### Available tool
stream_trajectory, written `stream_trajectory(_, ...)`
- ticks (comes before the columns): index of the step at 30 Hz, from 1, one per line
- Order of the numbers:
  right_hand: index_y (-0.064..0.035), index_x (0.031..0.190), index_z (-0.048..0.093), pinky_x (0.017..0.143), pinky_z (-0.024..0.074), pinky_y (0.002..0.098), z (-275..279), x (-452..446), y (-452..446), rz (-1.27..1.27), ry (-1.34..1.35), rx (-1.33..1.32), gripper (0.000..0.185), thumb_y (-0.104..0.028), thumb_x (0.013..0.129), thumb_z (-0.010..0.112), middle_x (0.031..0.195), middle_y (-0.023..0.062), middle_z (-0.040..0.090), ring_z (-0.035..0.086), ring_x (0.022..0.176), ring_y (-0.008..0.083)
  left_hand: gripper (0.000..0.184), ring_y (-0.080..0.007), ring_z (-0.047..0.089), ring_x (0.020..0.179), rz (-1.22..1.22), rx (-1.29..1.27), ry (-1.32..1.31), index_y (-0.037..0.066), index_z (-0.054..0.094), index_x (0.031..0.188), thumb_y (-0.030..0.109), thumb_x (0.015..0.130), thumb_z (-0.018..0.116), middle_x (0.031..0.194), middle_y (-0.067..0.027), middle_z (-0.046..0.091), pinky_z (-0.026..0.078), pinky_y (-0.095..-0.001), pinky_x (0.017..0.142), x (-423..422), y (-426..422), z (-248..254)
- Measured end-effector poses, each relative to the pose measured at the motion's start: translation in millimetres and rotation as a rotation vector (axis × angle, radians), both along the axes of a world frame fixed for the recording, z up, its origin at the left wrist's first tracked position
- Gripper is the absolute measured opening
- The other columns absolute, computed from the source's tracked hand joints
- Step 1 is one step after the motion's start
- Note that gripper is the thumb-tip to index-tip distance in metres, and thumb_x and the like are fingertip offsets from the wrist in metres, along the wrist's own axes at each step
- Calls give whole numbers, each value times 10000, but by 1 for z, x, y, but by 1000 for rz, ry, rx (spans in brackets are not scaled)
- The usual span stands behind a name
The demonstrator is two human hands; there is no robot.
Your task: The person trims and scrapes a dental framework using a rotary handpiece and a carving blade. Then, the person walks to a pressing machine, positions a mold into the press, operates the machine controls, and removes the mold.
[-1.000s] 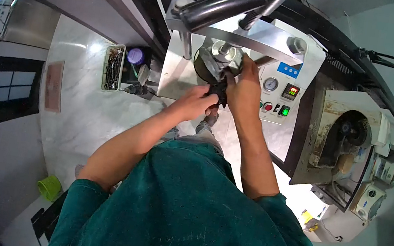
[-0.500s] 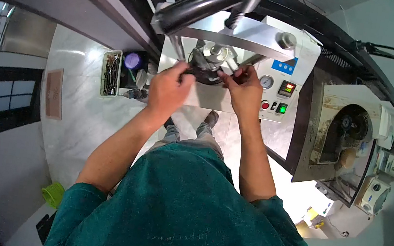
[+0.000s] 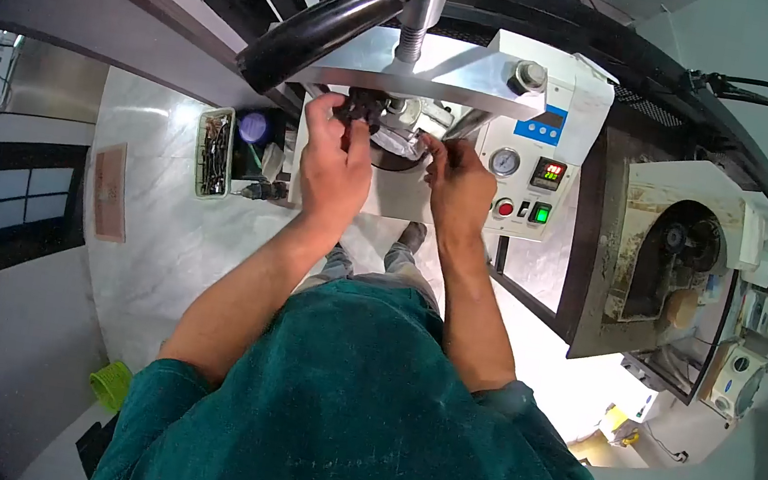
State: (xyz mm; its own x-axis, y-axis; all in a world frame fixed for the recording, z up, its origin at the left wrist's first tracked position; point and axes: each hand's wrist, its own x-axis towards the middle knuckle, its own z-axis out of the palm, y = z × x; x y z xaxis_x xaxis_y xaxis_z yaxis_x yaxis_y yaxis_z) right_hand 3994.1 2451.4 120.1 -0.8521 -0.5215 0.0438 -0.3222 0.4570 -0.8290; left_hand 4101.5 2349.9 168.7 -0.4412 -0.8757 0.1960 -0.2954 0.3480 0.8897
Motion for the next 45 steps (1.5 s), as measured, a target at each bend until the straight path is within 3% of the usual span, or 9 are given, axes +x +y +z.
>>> stream_trajectory(4, -20, 783, 660, 526, 489, 418, 6, -5, -2, -3, -18, 58, 353, -347, 913, 648, 634, 179, 641, 646, 587, 356, 360, -416, 638, 638, -5, -94, -287, 93, 385, 1205, 110, 898, 572, 657, -149, 638, 501, -483, 585, -3, -4, 15)
stream_trajectory(17, 27, 873, 682, 488, 482, 281, 8, -10, 4, 102, -75, 48, 310, -270, 943, 627, 612, 84, 651, 625, 511, 132, 286, -379, 677, 898, -189, -192, -919, 45, 687, 990, 247, 927, 494, 935, -212, 695, 537, -463, 804, -38, -41, 31)
stream_trajectory(21, 27, 783, 683, 449, 427, 285, 165, -5, 23, 156, -403, 55, 375, -309, 934, 617, 560, 58, 604, 567, 483, 95, 310, -376, 675, 918, -222, -247, -909, 36, 676, 1007, 263, 932, 478, 937, -209, 696, 534, -457, 820, -35, -44, 35)
stream_trajectory(25, 17, 900, 704, 526, 410, 261, 245, -37, -9, 108, 204, 1, 645, -598, 920, 511, 612, 74, 567, 536, 521, 114, 281, -383, 680, 872, -168, -151, -799, 34, 669, 1008, 249, 912, 514, 921, -211, 695, 540, -459, 796, -26, -32, 30)
stream_trajectory(26, 12, 842, 682, 651, 507, 359, 257, -49, -29, 113, 330, 210, 515, -488, 917, 581, 751, 239, 646, 643, 728, 392, 264, -391, 680, 830, -139, -182, -746, 24, 650, 1006, 234, 900, 530, 888, -214, 693, 546, -470, 758, -24, -29, 29)
stream_trajectory(28, 65, 727, 688, 827, 517, 482, 302, -47, -67, 218, 153, 436, 785, -662, 912, 456, 747, 250, 671, 684, 740, 322, 272, -409, 669, 764, -145, -250, -695, 35, 644, 1013, 249, 918, 509, 829, -239, 669, 543, -504, 702, -18, -32, 9)
stream_trajectory(34, 26, 821, 718, 619, 539, 416, 315, -46, -148, 948, 368, 611, 235, -190, 817, 626, 773, 248, 675, 687, 710, 312, 295, -403, 665, 724, -109, -361, -522, 72, 637, 1091, 262, 880, 559, 791, -234, 663, 549, -485, 645, -11, -36, -1)
stream_trajectory(38, -48, 944, 738, 537, 460, 348, 330, -11, -71, 1160, 586, 582, 518, -515, 903, 518, 636, 132, 622, 585, 549, 201, 342, -386, 673, 805, -197, -522, -499, 74, 616, 1174, 246, 889, 536, 839, -216, 679, 551, -471, 700, -4, -48, -43)
stream_trajectory(45, -18, 955, 668, 621, 522, 335, 298, -57, -78, 746, 807, 341, 446, -431, 989, 504, 765, 155, 642, 631, 665, 212, 330, -362, 662, 721, -202, -395, -619, 32, 615, 1173, 172, 880, 557, 828, -183, 679, 547, -461, 662, -3, -40, -10)
